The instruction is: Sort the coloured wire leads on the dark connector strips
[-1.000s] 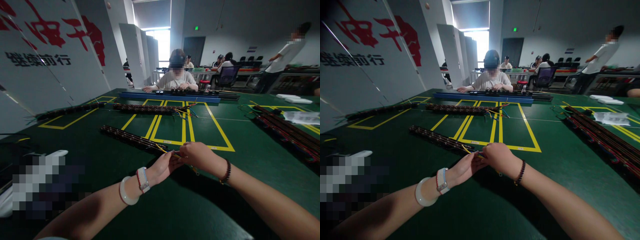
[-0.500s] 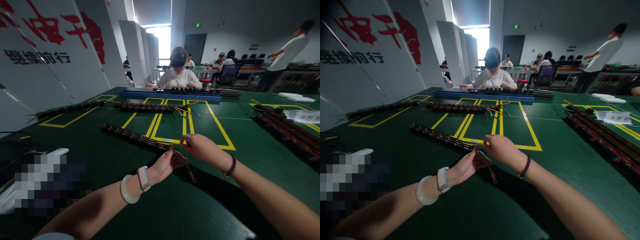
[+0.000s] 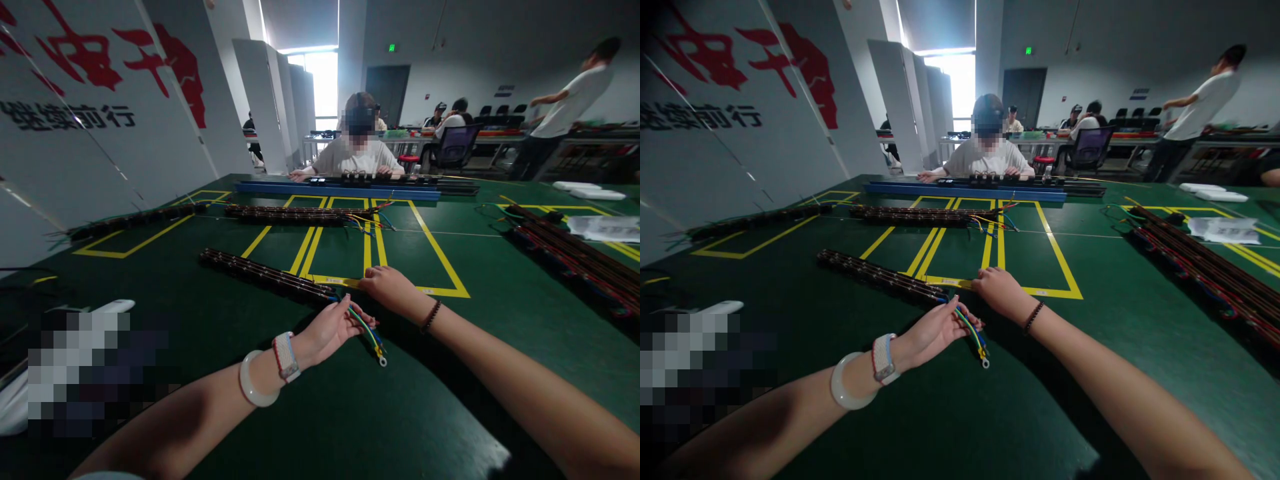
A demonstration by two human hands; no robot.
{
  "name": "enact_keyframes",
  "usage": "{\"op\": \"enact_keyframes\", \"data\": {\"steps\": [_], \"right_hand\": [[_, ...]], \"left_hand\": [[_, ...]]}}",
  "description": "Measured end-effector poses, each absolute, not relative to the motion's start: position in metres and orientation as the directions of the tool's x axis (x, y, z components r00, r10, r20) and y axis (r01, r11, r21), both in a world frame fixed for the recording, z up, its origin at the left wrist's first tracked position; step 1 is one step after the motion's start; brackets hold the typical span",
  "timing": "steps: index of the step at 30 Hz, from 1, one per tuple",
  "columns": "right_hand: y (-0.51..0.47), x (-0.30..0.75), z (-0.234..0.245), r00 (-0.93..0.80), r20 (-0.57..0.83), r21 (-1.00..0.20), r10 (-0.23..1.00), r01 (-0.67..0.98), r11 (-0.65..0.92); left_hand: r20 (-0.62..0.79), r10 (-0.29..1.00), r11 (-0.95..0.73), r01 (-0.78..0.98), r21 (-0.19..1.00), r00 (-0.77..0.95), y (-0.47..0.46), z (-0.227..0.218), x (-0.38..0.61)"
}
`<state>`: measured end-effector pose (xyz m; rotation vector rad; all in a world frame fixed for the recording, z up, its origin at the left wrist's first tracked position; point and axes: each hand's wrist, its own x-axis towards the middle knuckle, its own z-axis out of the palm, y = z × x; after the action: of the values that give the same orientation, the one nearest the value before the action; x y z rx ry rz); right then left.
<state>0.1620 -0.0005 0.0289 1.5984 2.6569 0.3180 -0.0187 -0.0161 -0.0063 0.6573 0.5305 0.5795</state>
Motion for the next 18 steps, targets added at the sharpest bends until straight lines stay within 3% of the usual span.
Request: {"op": "enact_keyframes", "data": {"steps": [4, 9, 13, 18], "right_hand": [[-0.019, 0.151, 0.059, -0.351, 0.136, 0.079, 0.926, 0.936, 0.343], [-0.048, 0.138, 0.08, -0.33, -0.164, 0.04, 0.929, 0.939, 0.341], [-0.057, 0.129, 0.069, -0.407, -0.223, 0.087, 0.886, 0.897, 0.434], [-0.054, 0.131, 0.069, -0.355, -0.233, 0.124, 0.906, 0.913, 0.389]], "left_hand": [[-0.263, 0.64, 0.646, -0.32, 0.693, 0.722, -0.017, -0.003, -0.019], [-0.301, 0.64, 0.668, -0.317, 0.674, 0.707, -0.015, -0.006, -0.019], [-0.322, 0.638, 0.686, -0.326, 0.651, 0.699, -0.014, -0.008, -0.018], [-0.305, 0.639, 0.679, -0.331, 0.655, 0.707, -0.017, 0.001, -0.018]]}}
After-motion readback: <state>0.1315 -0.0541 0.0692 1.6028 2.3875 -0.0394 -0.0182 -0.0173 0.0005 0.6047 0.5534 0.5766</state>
